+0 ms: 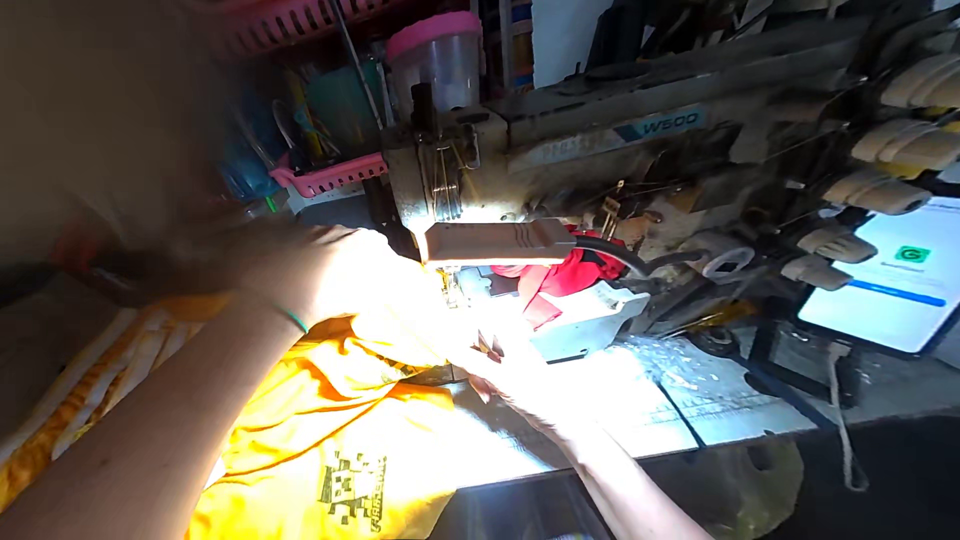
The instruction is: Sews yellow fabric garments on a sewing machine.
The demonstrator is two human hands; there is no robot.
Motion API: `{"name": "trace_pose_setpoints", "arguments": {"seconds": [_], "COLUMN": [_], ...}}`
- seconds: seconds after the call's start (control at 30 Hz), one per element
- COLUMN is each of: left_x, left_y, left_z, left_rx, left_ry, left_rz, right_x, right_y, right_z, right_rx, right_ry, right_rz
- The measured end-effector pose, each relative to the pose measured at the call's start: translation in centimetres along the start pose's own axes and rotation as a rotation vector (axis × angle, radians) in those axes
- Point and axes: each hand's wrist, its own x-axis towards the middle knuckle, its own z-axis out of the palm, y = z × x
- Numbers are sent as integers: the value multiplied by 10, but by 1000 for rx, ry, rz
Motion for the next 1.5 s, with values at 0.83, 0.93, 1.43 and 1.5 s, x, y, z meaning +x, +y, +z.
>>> {"name": "trace_pose_setpoints", "arguments": {"seconds": [0.83,0.93,1.43,1.5], "left_x": [8,4,43,33], "left_y": [-3,4,12,-10], "left_z": [26,40,111,105], "left_rx": [-443,-453,-409,-509], "left_ry": [-254,-149,336,392], "left_rz": [255,117,-302,-342], "right_x": [-17,-18,-39,-42], "right_y": [2,2,-10,-14], "right_z": [8,11,17,10], "right_rx": [6,-12,-575,-808], "right_ry": [120,123,367,334], "right_rz": [12,17,-74,-106]}}
